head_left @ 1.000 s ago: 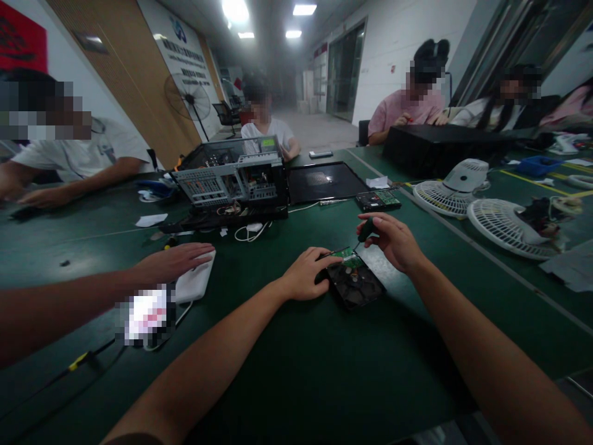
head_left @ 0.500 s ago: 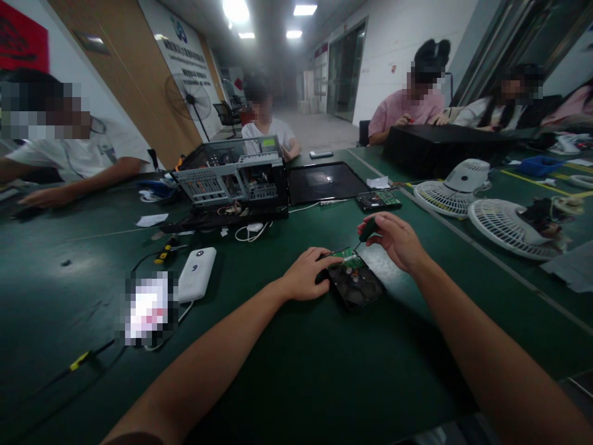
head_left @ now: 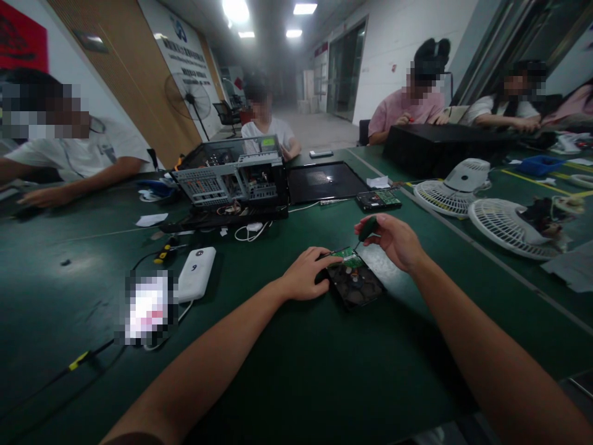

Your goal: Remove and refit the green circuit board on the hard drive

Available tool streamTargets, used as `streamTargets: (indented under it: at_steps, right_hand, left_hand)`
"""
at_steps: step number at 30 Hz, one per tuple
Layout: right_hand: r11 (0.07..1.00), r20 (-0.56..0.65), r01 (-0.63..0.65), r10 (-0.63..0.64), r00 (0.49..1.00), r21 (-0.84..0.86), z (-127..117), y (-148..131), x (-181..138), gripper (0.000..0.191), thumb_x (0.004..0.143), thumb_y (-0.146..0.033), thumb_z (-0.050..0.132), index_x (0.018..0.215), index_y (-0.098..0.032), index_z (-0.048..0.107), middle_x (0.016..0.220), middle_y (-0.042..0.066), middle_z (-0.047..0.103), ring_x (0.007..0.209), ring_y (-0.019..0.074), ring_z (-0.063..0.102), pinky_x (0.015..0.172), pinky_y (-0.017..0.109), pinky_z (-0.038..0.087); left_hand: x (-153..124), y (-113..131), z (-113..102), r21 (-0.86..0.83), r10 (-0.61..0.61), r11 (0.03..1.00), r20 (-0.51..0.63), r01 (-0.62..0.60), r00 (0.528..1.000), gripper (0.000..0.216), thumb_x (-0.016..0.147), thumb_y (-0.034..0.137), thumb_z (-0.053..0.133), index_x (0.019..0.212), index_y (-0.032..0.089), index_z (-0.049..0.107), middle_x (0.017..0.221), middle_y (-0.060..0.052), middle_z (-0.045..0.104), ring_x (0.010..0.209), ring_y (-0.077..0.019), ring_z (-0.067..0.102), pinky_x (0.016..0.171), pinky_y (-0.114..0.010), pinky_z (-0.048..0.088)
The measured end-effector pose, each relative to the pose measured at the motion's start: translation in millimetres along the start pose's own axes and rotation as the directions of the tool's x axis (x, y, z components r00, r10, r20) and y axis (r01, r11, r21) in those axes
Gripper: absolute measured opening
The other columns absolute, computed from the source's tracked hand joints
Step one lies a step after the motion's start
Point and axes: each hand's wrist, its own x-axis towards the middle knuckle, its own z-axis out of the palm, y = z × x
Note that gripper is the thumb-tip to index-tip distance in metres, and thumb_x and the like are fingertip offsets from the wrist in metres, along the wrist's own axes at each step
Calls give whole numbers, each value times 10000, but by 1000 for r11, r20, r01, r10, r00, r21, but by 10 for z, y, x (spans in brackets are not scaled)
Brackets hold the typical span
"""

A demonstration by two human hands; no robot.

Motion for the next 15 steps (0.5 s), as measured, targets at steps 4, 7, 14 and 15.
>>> streamTargets:
  at_steps: [4,7,14,15]
  right_hand:
    - [998,-14,20,-21,1000,-60,-8,-13,0,221,892,-417,691,1021,-246,747,989,64,724,954,223,673,654,304,533]
    - [995,-26,26,-29,999,-101,10,-9,-3,260,870,-434,720,1052,-255,770,975,62,716,910,205,657,611,281,502]
    - [996,-23,38,-40,999,-75,29,4,-3,215,890,-421,697,971,-237,774,1071,85,728,974,228,657,643,300,518]
    - [998,-14,32,-33,999,-56,20,3,-2,240,911,-433,662,977,-229,770,1075,95,731,988,238,662,650,308,522]
  left_hand:
    - [2,13,-7,9,2,1000,-2,-2,1000,713,799,255,662,1486,328,483,1452,-95,474,1320,-331,445,1113,-536,407]
    - [6,20,-13,11,11,1000,-3,-11,1000,720,791,238,658,1485,318,484,1453,-94,473,1315,-323,448,1127,-522,396]
    - [10,16,-13,7,11,1000,2,-11,1000,720,793,246,661,1485,325,481,1452,-92,472,1314,-323,447,1122,-525,398]
    - [9,18,-14,6,11,1000,0,-11,1000,719,792,245,661,1484,322,483,1450,-94,474,1313,-322,449,1121,-522,400]
